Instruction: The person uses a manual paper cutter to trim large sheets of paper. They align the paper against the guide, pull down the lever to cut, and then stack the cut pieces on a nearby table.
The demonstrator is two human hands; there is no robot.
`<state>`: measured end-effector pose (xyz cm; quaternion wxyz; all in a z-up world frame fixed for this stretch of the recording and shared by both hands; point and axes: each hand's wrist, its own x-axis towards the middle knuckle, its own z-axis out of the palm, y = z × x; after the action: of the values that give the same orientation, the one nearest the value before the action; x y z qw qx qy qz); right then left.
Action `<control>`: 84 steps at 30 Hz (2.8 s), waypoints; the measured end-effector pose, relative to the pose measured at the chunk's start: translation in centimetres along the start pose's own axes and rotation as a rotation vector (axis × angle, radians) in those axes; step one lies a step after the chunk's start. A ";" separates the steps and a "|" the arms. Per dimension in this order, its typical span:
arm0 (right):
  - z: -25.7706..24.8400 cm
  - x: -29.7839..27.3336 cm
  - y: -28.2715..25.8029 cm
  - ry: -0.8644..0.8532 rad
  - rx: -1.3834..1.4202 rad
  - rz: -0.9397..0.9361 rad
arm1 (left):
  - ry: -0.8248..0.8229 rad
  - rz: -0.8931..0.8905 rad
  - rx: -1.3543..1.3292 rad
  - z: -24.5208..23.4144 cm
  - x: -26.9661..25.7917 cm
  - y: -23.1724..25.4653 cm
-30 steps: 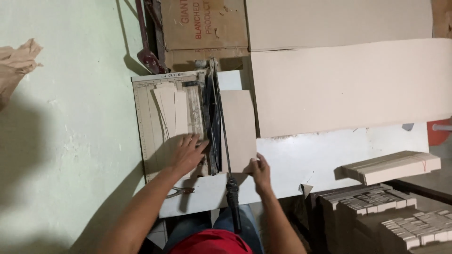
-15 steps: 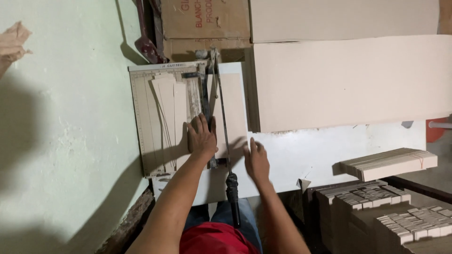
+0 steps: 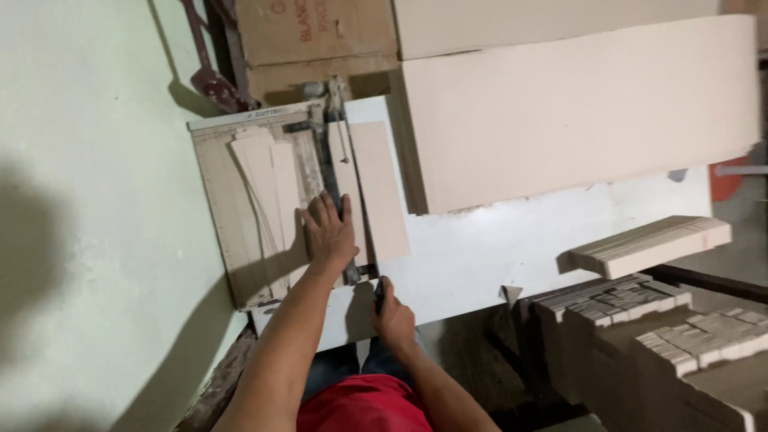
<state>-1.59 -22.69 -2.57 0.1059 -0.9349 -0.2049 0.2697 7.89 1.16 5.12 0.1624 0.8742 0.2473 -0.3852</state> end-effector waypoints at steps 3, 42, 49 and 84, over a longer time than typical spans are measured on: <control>0.7 -0.5 0.6 -0.013 0.034 -0.006 | -0.001 -0.021 0.030 -0.2 -1.0 0.6; -7.8 14.7 -1.0 -0.096 0.203 0.311 | 0.374 -0.447 -0.449 0.0 -0.7 -8.0; -9.1 13.7 1.6 0.091 0.392 0.230 | 0.447 -0.406 -0.505 -1.0 -0.8 -10.6; -8.7 -1.8 -4.1 -0.294 0.095 -0.006 | 0.005 -0.071 0.155 3.4 2.7 -0.2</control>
<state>0.45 -20.58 6.71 0.1197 -0.8787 -0.2078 0.4128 7.36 0.51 0.84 0.0797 0.8757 0.2480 -0.4065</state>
